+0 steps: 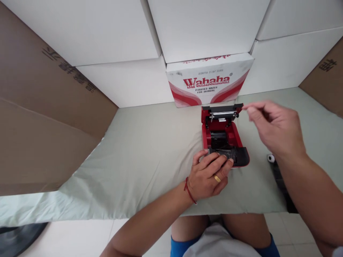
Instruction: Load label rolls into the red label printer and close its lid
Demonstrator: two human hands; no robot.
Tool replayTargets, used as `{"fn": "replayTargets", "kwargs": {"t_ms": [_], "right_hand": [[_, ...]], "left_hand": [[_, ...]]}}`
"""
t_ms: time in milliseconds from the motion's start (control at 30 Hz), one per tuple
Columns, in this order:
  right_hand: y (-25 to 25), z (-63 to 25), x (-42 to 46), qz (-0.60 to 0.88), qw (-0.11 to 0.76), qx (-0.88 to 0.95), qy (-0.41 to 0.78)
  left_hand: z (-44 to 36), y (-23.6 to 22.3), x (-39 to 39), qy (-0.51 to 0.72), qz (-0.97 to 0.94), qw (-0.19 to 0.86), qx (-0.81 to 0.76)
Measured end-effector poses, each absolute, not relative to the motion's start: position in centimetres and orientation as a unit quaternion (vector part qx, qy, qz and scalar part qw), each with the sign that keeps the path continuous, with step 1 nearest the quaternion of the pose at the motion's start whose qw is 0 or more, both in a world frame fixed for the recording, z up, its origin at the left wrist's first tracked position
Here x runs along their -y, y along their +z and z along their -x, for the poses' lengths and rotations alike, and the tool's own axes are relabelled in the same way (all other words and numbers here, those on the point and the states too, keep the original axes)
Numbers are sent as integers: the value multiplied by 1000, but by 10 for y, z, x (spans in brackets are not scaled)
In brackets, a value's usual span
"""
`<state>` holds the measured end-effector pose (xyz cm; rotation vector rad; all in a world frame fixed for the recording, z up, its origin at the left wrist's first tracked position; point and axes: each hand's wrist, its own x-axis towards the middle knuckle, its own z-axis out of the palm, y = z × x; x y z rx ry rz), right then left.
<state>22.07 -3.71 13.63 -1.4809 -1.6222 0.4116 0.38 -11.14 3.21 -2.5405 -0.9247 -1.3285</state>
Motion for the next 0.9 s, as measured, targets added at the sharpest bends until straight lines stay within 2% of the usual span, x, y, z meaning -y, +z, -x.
{"fn": "replayTargets", "kwargs": {"t_ms": [100, 300, 633, 900], "right_hand": [[126, -226, 20, 590, 472, 639, 147], [117, -220, 21, 555, 420, 684, 220], [83, -247, 75, 399, 406, 811, 134], [81, -238, 86, 425, 359, 827, 80]], "left_hand": [[-7, 33, 114, -439, 842, 69, 306], [-6, 34, 113, -427, 847, 89, 303], [-7, 34, 112, -431, 841, 99, 311], [-6, 31, 113, -431, 842, 104, 308]]}}
